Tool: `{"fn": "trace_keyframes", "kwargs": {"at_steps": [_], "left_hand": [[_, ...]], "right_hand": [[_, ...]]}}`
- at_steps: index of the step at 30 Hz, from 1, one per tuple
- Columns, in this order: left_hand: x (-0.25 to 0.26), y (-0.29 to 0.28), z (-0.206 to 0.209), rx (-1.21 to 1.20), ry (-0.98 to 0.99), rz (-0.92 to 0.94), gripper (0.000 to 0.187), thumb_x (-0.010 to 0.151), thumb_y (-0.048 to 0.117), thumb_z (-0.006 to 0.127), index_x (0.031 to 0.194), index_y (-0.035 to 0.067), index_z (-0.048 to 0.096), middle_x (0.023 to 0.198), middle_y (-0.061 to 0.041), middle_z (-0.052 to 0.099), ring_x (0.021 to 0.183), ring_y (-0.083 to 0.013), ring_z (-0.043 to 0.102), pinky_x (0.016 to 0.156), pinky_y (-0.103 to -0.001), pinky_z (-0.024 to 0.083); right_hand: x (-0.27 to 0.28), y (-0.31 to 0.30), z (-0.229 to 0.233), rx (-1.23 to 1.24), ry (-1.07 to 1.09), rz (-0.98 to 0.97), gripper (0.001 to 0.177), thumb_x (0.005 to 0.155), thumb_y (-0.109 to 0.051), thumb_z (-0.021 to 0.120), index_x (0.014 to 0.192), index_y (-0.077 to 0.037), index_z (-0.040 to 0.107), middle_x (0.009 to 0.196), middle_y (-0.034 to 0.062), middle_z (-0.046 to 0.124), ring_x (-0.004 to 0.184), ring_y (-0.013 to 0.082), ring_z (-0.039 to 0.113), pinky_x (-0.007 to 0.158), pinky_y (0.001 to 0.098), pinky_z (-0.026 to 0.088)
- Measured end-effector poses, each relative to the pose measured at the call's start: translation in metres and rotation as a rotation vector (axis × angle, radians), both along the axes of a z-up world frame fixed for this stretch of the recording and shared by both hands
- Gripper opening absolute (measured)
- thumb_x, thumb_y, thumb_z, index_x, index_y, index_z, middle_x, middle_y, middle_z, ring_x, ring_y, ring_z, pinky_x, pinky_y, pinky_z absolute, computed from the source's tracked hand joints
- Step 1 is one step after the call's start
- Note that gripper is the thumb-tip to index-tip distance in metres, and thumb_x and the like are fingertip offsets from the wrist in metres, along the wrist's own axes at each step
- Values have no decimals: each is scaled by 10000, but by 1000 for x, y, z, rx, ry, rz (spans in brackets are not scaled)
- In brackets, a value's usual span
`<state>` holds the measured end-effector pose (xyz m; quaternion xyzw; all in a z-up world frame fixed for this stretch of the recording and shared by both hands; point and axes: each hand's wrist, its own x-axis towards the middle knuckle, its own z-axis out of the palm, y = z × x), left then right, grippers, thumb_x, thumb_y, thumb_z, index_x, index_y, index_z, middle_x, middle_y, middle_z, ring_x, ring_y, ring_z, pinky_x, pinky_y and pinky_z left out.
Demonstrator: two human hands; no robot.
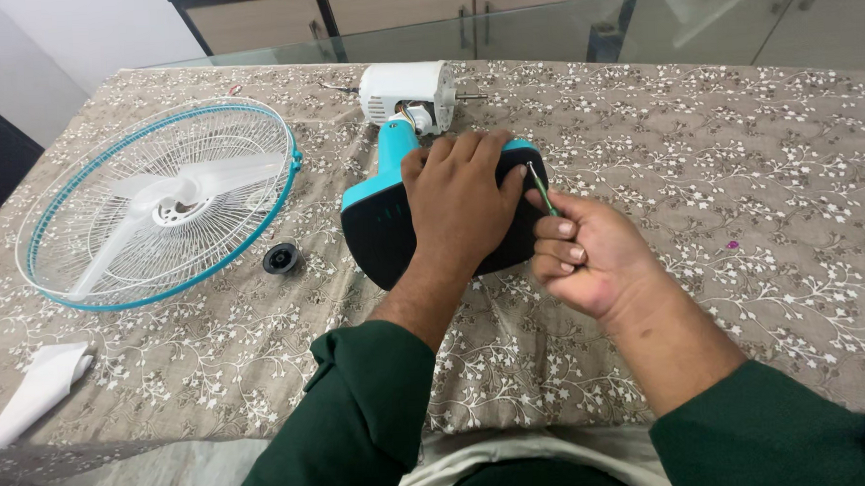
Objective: The person assembles the base of a teal and black electric fan by inserting and tightening four screws with a green screwdriver. The fan blade and motor housing remain disassembled on the table.
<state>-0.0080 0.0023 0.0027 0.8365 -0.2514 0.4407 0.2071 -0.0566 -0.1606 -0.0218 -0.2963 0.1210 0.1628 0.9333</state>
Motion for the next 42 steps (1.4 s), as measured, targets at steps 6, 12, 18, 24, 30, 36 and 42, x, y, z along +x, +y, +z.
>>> {"fn": "trace_keyframes", "kwargs": {"at_steps": [6,12,18,24,30,36,42], "left_hand": [[-3,2,0,-20,17,-4,345,878,373,756,1159,178,713,1085,29,710,1077,-184,640,990,-457,358],[-2,-2,0,14,58,-1,379,892,369,754,1209,169,691,1141,20,693,1129,-193,621,1019,-466,352],[-13,9,-22,154,25,6,677,876,325,732,1493,128,534,1561,-101,445,1469,-326,397,1214,-518,228],[-36,31,-71,221,38,-37,737,904,298,713,1580,146,464,1697,-139,286,1588,-350,245,1297,-557,147],[-56,37,-96,280,146,-123,636,878,271,694,1477,97,566,1655,-148,370,1559,-340,301,1273,-529,198],[-60,22,-99,322,176,-249,355,901,203,644,1230,87,707,1436,-107,599,1429,-328,476,1188,-519,355],[-59,3,-98,263,383,-392,198,930,215,654,1047,81,742,1080,-61,715,1034,-269,650,914,-451,486]], "right_hand": [[-5,4,12,-711,-60,-208,127,1025,-220,576,1030,-94,590,606,-31,536,448,74,391,418,261,268],[-8,6,17,-1333,-310,-321,176,1021,-229,602,1037,-60,647,652,-28,629,517,48,552,502,262,443],[-8,-2,5,-362,-4,-64,226,1012,-309,565,1058,-94,615,592,-44,449,412,72,331,435,262,292],[-12,-5,-16,-543,-22,-107,246,1013,-315,565,1028,-77,626,632,-14,476,460,103,371,455,278,314],[-15,-10,-42,-561,23,-130,216,1005,-291,576,1012,-84,636,642,-10,497,476,109,370,464,280,312],[-17,-37,-69,-821,83,-345,227,1069,-273,504,1086,-77,615,761,8,567,572,101,442,502,279,346],[-22,-80,-85,-1193,-110,-664,157,1043,-166,555,1153,-56,537,923,54,665,684,120,570,607,291,474]]}}
